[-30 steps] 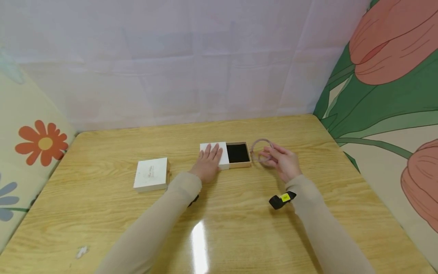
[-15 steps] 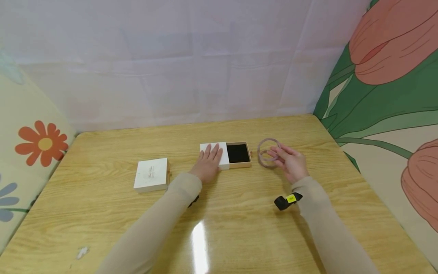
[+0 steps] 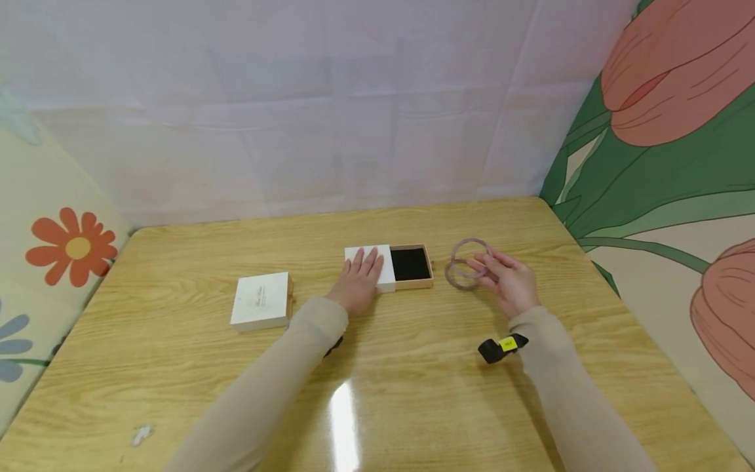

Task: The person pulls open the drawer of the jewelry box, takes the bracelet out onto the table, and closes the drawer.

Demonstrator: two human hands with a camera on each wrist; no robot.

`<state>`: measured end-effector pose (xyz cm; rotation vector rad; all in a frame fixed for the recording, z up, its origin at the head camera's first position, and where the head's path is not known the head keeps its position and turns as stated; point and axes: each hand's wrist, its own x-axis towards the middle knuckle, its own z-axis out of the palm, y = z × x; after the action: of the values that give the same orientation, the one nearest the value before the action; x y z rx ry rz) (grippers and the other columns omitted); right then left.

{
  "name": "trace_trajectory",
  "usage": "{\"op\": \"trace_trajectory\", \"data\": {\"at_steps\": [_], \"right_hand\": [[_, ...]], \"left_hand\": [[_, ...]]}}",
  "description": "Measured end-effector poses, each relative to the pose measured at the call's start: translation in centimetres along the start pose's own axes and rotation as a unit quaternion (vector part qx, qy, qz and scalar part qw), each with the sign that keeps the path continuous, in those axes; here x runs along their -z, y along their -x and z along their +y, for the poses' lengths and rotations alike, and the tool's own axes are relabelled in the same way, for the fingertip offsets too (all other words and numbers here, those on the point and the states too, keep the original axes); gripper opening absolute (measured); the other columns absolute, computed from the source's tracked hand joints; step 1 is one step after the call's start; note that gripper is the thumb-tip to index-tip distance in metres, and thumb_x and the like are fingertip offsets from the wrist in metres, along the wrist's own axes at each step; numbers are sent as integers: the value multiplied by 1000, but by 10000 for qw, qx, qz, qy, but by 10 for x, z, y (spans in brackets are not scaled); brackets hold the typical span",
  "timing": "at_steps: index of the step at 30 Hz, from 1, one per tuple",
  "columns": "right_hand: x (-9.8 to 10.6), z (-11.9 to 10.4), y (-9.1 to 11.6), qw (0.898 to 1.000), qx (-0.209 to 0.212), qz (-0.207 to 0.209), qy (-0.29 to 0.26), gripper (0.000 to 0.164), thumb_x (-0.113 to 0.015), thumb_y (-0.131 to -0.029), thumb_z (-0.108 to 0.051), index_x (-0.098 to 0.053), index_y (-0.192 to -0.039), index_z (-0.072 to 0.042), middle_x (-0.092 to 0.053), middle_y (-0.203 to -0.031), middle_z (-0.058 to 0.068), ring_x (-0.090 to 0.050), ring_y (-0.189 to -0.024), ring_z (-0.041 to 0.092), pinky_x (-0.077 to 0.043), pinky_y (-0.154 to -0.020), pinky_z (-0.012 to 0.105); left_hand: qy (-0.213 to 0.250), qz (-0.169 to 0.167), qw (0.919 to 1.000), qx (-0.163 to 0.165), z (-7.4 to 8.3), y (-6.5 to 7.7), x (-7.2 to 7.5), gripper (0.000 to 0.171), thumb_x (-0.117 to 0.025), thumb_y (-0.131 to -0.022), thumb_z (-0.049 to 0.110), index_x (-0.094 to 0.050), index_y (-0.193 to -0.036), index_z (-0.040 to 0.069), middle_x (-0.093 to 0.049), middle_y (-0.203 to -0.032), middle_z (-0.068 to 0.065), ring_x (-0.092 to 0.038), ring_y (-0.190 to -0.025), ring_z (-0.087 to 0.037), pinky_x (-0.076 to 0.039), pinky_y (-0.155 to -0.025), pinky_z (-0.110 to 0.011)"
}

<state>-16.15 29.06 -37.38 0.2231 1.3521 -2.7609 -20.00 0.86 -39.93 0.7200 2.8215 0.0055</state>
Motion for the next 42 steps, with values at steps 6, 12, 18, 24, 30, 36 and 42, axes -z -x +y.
{"op": "trace_trajectory", "data": {"at_steps": [6, 12, 18, 24, 30, 36, 42], "right_hand": [[7, -1, -1, 9998, 159, -40, -139, 24, -48, -98, 5, -70, -97, -5, -73, -90, 12, -72, -83, 21, -57, -71, 27], [12, -2, -1, 9995, 207, 41, -216, 26, -46, -99, 6, -69, -96, -4, -73, -89, 12, -72, -81, 22, -57, -71, 28], [16, -3, 1, 9993, 301, 176, -150, 27, -46, -99, 5, -70, -93, -4, -74, -87, 11, -73, -80, 20, -57, -68, 27], [23, -4, 2, 9989, 424, 174, -101, 28, -46, -99, 5, -72, -91, -4, -74, -86, 11, -73, -80, 20, -57, -68, 27], [29, -4, 5, 9983, 457, 351, -130, 29, -47, -98, 5, -73, -89, -4, -74, -85, 11, -73, -78, 20, -57, -67, 26], [33, -3, 5, 9973, 504, 497, -219, 27, -49, -97, 6, -73, -87, -3, -73, -83, 11, -73, -77, 21, -57, -67, 27], [34, -6, 5, 9962, 467, 691, -250, 26, -51, -96, 5, -73, -87, -3, -73, -82, 12, -73, -76, 21, -57, -67, 27]], "left_hand": [[43, 29, 10000, -5, -1, -2, -1, 65, -38, -106, 30, -5, -157, 7, 3, -162, -10, 6, -147, -32, -7, -117, -45], [60, 75, 10000, -13, -2, -4, -3, 65, -39, -106, 30, -6, -157, 7, 2, -163, -10, 5, -147, -32, -7, -117, -46], [23, 89, 10000, -15, -1, -5, -2, 65, -39, -106, 29, -6, -157, 7, 2, -162, -10, 5, -147, -32, -7, -117, -45], [84, 116, 9999, -29, 0, -6, -2, 65, -39, -106, 28, -6, -157, 7, 3, -163, -10, 5, -147, -32, -6, -117, -45], [60, 55, 10000, -18, 0, -6, -3, 65, -39, -106, 29, -5, -157, 7, 4, -162, -10, 6, -147, -32, -5, -117, -45], [74, 90, 9999, -8, -1, -5, -4, 65, -39, -106, 29, -6, -157, 7, 2, -162, -11, 5, -147, -32, -7, -117, -45], [90, 79, 9999, -11, -1, -4, -3, 65, -39, -106, 28, -6, -157, 7, 2, -162, -11, 5, -147, -33, -7, -117, -45]]}}
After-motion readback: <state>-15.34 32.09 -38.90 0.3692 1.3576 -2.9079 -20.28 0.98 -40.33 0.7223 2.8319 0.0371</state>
